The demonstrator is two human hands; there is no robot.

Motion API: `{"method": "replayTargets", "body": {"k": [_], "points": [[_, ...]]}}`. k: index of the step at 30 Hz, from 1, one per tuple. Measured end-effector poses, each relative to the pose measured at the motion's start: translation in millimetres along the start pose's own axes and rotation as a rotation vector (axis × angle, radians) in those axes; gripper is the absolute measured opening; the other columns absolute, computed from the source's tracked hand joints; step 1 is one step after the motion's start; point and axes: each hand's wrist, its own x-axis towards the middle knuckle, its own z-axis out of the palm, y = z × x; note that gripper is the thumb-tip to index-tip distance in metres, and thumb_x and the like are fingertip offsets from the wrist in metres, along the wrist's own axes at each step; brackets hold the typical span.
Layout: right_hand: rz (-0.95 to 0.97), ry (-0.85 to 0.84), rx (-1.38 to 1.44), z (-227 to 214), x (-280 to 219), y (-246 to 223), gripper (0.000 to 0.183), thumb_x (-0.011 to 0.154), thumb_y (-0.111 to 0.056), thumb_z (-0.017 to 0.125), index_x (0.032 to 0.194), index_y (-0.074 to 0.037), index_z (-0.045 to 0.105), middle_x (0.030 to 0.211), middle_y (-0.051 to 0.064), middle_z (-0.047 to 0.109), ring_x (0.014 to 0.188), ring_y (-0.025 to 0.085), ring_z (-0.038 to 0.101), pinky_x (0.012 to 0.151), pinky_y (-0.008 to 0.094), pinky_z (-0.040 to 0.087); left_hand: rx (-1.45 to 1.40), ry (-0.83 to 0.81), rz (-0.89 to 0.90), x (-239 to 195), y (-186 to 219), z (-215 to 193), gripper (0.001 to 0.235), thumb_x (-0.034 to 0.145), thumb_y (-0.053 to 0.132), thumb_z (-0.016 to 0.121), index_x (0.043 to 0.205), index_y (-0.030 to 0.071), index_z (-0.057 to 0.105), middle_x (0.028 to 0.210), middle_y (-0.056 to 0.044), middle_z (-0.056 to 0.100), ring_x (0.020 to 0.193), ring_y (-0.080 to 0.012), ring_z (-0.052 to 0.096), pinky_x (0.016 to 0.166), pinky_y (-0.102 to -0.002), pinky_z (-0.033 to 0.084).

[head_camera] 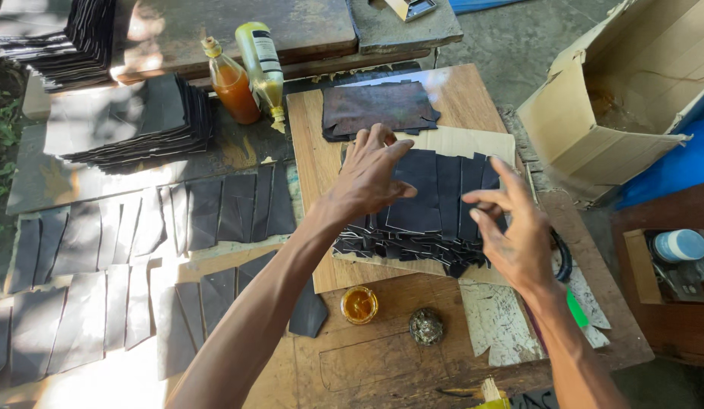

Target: The person applies a yellowish adhesive to the edges of small, dark rubber pieces using their finger. They pick up individual pieces from a stack, apply the glue, and place them onto a wooden board. The process is repeated for multiple pieces throughout the clip.

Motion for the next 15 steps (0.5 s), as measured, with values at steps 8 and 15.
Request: {"method": "replayTargets", "body": {"k": [8, 15], "points": [[-0.019, -0.101, -0.054, 19, 24, 12, 0.084, 0.079, 0.013, 0.07, 0.154, -0.005, 0.037, 0.111, 0.012, 0.075, 0.082, 0.017, 0.068, 0.072, 0.031, 0.057, 0.178, -0.229, -0.089, 32, -1, 18, 0.103, 0.05, 0.037, 0.099, 0.141, 0.017, 0.055, 0.132, -0.013, 0.042, 0.126, -0.0331, 0.037, 0.098, -0.054, 0.035], [0.019, -0.104, -0.039, 24, 21, 18, 0.083, 0.081, 0.012, 0.07, 0.155, -0.005, 0.037, 0.111, 0.012, 0.075, 0.082, 0.017, 0.068, 0.074, 0.031, 0.056, 0.2, -0.252, -0.084, 34, 0, 17, 0.099, 0.049, 0.036, 0.099, 0.138, 0.019, 0.059, 0.133, -0.011, 0.041, 0.127, -0.0333, 0.036, 0.1, -0.055, 0.034]]}}
